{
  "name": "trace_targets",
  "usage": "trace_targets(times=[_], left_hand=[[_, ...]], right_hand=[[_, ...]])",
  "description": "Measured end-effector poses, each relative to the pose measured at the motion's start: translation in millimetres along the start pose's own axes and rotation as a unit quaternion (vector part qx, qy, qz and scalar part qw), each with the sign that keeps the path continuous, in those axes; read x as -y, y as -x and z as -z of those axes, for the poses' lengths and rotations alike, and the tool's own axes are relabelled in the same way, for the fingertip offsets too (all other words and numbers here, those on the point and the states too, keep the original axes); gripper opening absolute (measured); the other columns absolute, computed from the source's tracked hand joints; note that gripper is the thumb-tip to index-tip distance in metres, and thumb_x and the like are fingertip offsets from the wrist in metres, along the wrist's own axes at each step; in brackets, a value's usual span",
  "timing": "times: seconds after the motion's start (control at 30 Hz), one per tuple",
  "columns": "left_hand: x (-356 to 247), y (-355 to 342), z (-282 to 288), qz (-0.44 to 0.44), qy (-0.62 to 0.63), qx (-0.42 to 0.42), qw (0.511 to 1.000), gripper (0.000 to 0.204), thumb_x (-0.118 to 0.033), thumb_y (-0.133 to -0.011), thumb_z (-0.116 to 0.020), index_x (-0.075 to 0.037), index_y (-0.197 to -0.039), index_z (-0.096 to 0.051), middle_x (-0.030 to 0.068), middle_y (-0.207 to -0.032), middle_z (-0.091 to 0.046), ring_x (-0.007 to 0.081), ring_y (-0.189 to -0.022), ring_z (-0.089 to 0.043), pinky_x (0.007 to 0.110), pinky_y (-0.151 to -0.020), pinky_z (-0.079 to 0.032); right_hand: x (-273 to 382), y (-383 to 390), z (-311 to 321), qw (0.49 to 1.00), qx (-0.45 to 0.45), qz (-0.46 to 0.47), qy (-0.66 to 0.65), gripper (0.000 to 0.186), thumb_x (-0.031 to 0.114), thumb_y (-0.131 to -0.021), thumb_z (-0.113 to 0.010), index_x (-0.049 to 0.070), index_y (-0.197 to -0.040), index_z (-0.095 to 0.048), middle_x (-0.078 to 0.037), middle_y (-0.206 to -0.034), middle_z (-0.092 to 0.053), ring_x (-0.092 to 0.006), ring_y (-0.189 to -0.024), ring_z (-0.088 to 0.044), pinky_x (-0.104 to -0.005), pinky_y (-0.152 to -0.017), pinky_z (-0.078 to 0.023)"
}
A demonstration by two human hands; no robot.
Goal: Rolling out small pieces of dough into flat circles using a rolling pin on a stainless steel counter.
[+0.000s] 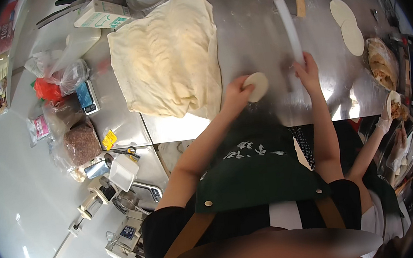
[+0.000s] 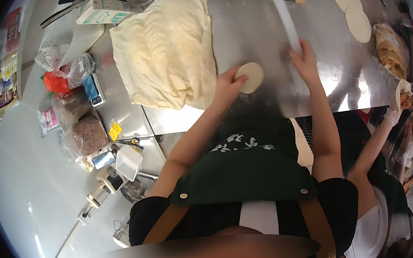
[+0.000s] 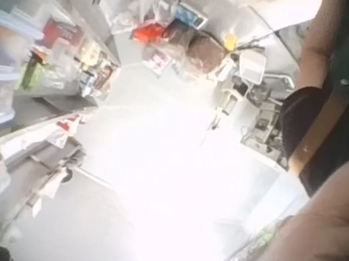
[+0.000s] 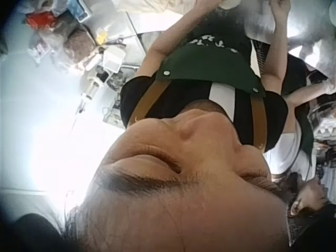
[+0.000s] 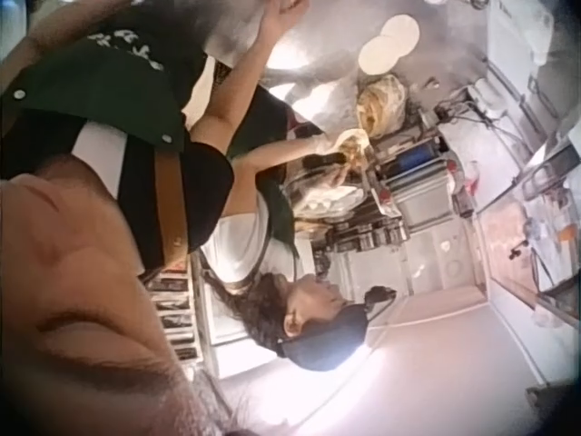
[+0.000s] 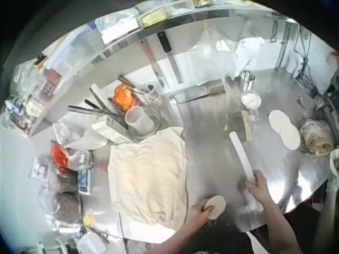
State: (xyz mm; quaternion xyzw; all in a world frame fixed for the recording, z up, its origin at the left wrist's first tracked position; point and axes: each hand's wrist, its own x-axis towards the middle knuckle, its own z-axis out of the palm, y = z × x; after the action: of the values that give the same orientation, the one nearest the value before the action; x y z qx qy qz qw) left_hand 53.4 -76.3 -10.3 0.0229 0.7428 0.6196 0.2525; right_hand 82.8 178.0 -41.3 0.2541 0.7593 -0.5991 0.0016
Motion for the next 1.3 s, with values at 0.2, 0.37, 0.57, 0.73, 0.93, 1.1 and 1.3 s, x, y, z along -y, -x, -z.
trace_targets(times=[0.2, 0.37, 0.57, 0.73, 0.93, 1.1, 1.3], left_hand=[[15, -64, -48, 0.010, -0.160, -0.029, 0.987, 0.029, -0.017, -0.073, -0.066, 0.002, -0.094, -0.062, 0.0193, -0.087, -0.064, 0.0296, -0.082, -0.063, 0.035, -0.072, -0.049], [9, -106, -23, -0.010, -0.268, 0.171, 0.948, 0.030, -0.021, -0.069, -0.068, -0.001, -0.091, -0.064, 0.0181, -0.087, -0.064, 0.0314, -0.082, -0.062, 0.037, -0.072, -0.048], [7, -115, -47, -0.076, -0.308, 0.143, 0.938, 0.026, -0.022, -0.069, -0.068, -0.005, -0.089, -0.064, 0.0161, -0.087, -0.063, 0.0333, -0.082, -0.061, 0.039, -0.072, -0.048], [2, -109, -39, -0.131, -0.315, 0.087, 0.936, 0.024, -0.021, -0.073, -0.065, -0.003, -0.089, -0.065, 0.0156, -0.084, -0.063, 0.0330, -0.079, -0.060, 0.039, -0.070, -0.047], [8, -106, -30, -0.115, -0.306, 0.085, 0.941, 0.024, -0.017, -0.075, -0.062, -0.004, -0.094, -0.065, 0.0155, -0.087, -0.063, 0.0323, -0.079, -0.061, 0.038, -0.070, -0.047], [10, -105, -35, -0.134, -0.253, 0.053, 0.957, 0.024, -0.010, -0.077, -0.059, -0.004, -0.100, -0.064, 0.0172, -0.093, -0.063, 0.0319, -0.084, -0.061, 0.037, -0.074, -0.048], [17, -109, -38, -0.126, -0.239, 0.043, 0.962, 0.025, -0.010, -0.079, -0.058, -0.004, -0.102, -0.064, 0.0171, -0.095, -0.064, 0.0297, -0.085, -0.062, 0.035, -0.075, -0.048]], right_hand=[[-37, 88, 55, 0.990, -0.040, 0.046, 0.123, 0.036, 0.004, -0.078, -0.059, 0.000, -0.112, -0.050, -0.007, -0.093, -0.057, -0.0158, -0.081, -0.056, -0.0296, -0.072, -0.047], [-11, 97, 56, 0.963, 0.055, 0.058, 0.258, 0.031, -0.001, -0.068, -0.056, 0.004, -0.099, -0.056, -0.011, -0.092, -0.057, -0.0300, -0.087, -0.056, -0.0377, -0.079, -0.045], [-12, 61, 31, 0.896, 0.079, 0.220, 0.377, 0.031, -0.002, -0.064, -0.056, 0.009, -0.092, -0.059, -0.008, -0.094, -0.056, -0.0261, -0.094, -0.054, -0.0392, -0.081, -0.040], [3, 17, 14, 0.880, 0.066, 0.234, 0.407, 0.032, -0.001, -0.064, -0.057, 0.010, -0.094, -0.060, -0.006, -0.097, -0.055, -0.0253, -0.098, -0.052, -0.0386, -0.084, -0.038], [17, 4, -3, 0.883, 0.089, 0.268, 0.374, 0.027, 0.017, -0.076, -0.061, 0.009, -0.102, -0.060, -0.009, -0.102, -0.055, -0.0286, -0.102, -0.050, -0.0425, -0.091, -0.036], [-7, -16, -42, 0.838, -0.193, 0.229, 0.456, 0.047, 0.033, -0.083, -0.055, 0.005, -0.120, -0.051, -0.017, -0.128, -0.047, -0.0340, -0.121, -0.041, -0.0502, -0.101, -0.030], [-2, -21, -46, 0.828, -0.159, 0.188, 0.504, 0.049, 0.026, -0.082, -0.054, 0.005, -0.125, -0.049, -0.019, -0.132, -0.044, -0.0351, -0.124, -0.040, -0.0519, -0.100, -0.029]])
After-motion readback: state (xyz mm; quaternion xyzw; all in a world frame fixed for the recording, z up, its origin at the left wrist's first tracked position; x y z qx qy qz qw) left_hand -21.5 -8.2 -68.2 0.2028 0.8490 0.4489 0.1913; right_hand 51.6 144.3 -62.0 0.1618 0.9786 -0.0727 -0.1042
